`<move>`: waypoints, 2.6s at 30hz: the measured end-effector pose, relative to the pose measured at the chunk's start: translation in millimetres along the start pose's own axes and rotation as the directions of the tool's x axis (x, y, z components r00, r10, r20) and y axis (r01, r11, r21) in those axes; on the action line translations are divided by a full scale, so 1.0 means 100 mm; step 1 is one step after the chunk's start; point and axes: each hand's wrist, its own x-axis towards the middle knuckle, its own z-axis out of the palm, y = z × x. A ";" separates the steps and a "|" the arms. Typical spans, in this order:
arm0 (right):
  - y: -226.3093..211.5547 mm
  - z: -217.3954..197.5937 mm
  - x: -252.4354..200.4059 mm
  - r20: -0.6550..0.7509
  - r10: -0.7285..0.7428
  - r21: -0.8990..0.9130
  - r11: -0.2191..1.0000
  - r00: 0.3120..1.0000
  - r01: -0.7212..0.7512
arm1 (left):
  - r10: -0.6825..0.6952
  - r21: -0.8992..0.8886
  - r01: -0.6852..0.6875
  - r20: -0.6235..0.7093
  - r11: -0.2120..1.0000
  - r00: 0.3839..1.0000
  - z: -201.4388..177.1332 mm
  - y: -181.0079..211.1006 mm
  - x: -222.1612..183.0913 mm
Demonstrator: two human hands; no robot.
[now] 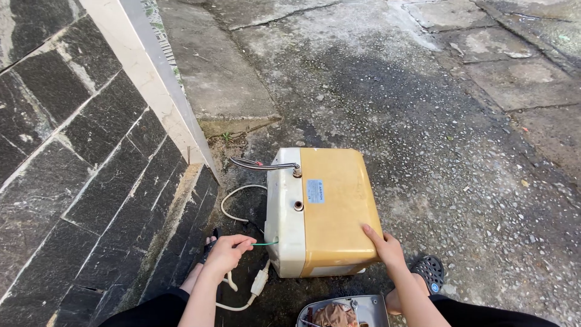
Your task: Repairing a small water heater by stripping and connecting electrical wires.
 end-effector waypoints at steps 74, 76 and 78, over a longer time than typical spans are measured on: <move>-0.81 1.70 -0.93 0.609 -0.695 -0.430 0.115 0.382 0.896 | 0.230 -0.279 -0.187 0.132 0.942 0.964 0.43 -0.53 0.03; -0.84 1.72 -0.91 0.598 -0.691 -0.415 0.167 0.406 0.894 | 0.205 -0.390 -0.133 0.149 0.911 0.967 0.40 -0.55 -0.03; -0.86 1.72 -0.86 0.588 -0.672 -0.399 0.242 0.450 0.884 | 0.176 -0.381 -0.184 -0.057 0.906 0.983 0.40 -0.37 -0.18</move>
